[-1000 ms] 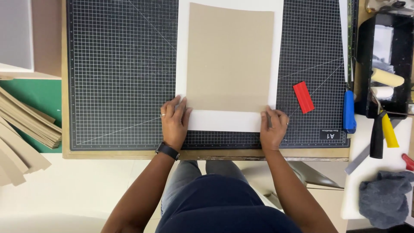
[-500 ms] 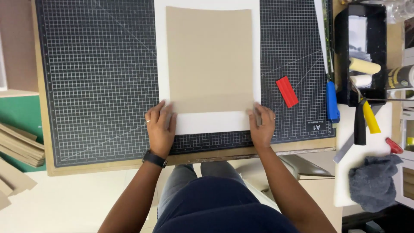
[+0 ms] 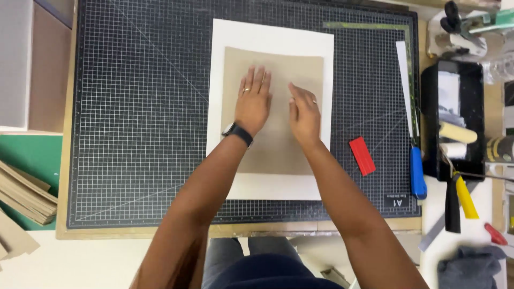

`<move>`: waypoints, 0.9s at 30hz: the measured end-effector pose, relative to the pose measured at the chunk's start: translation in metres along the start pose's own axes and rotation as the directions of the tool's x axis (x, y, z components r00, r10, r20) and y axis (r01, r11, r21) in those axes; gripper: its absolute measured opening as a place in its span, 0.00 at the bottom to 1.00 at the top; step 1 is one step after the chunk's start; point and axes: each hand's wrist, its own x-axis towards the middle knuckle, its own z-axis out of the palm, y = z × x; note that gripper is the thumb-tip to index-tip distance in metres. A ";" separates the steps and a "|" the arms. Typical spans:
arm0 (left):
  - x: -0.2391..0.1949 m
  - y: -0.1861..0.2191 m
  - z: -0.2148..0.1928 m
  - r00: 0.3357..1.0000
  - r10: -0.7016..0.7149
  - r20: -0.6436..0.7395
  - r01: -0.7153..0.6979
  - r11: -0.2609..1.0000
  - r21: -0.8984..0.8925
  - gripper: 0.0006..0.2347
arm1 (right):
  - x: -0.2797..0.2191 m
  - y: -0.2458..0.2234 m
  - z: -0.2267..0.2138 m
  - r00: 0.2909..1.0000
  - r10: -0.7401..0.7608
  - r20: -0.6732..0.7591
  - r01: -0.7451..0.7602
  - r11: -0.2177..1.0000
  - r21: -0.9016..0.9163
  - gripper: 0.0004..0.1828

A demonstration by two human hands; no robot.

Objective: Applying adhesive to cardboard and laminating it with a white sheet using a roller and squeegee

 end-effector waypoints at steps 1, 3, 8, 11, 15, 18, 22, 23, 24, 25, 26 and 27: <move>0.010 -0.002 -0.001 1.000 -0.007 -0.001 0.007 1.000 -0.001 0.25 | 0.009 0.005 0.010 1.000 -0.003 0.006 0.003 1.000 0.002 0.21; 0.030 -0.007 -0.002 0.988 -0.082 0.132 0.068 0.992 0.110 0.25 | 0.028 0.014 0.030 0.998 -0.047 0.046 0.046 0.998 0.036 0.26; 0.035 -0.021 0.000 0.950 -0.120 0.287 0.071 0.982 0.173 0.26 | 0.038 0.033 0.061 0.987 -0.091 0.135 0.097 0.994 -0.041 0.26; 0.036 -0.017 -0.010 0.954 -0.139 0.265 0.099 0.982 0.159 0.26 | 0.041 0.035 0.061 0.980 -0.068 0.186 0.091 0.988 -0.121 0.24; 0.037 -0.017 -0.028 0.944 -0.167 0.285 0.127 0.980 0.153 0.27 | 0.048 0.039 0.059 0.949 0.058 0.311 0.031 0.961 -0.274 0.30; 0.038 -0.020 -0.019 0.945 -0.160 0.287 0.115 0.979 0.167 0.32 | 0.053 0.039 0.040 0.897 0.236 0.374 -0.076 0.915 -0.396 0.38; 0.034 -0.022 -0.027 0.943 -0.138 0.302 0.095 0.984 0.151 0.34 | 0.055 0.045 0.030 0.850 0.361 0.384 -0.165 0.875 -0.456 0.45; 0.035 -0.023 -0.027 0.946 -0.141 0.292 0.102 0.984 0.145 0.34 | 0.057 0.045 0.031 0.839 0.411 0.356 -0.219 0.855 -0.471 0.48; 0.036 -0.024 -0.028 0.949 -0.144 0.281 0.108 0.984 0.140 0.35 | 0.059 0.044 0.032 0.826 0.459 0.327 -0.271 0.832 -0.483 0.52; 0.034 -0.025 -0.030 0.948 -0.144 0.284 0.108 0.984 0.139 0.35 | 0.060 0.045 0.033 0.824 0.461 0.328 -0.273 0.831 -0.484 0.52; 0.032 -0.025 -0.032 0.947 -0.140 0.289 0.105 0.985 0.135 0.35 | 0.061 0.046 0.034 0.830 0.455 0.323 -0.269 0.833 -0.483 0.52; 0.027 -0.024 -0.034 0.945 -0.139 0.298 0.104 0.986 0.129 0.35 | 0.058 0.046 0.033 0.832 0.452 0.322 -0.265 0.833 -0.485 0.53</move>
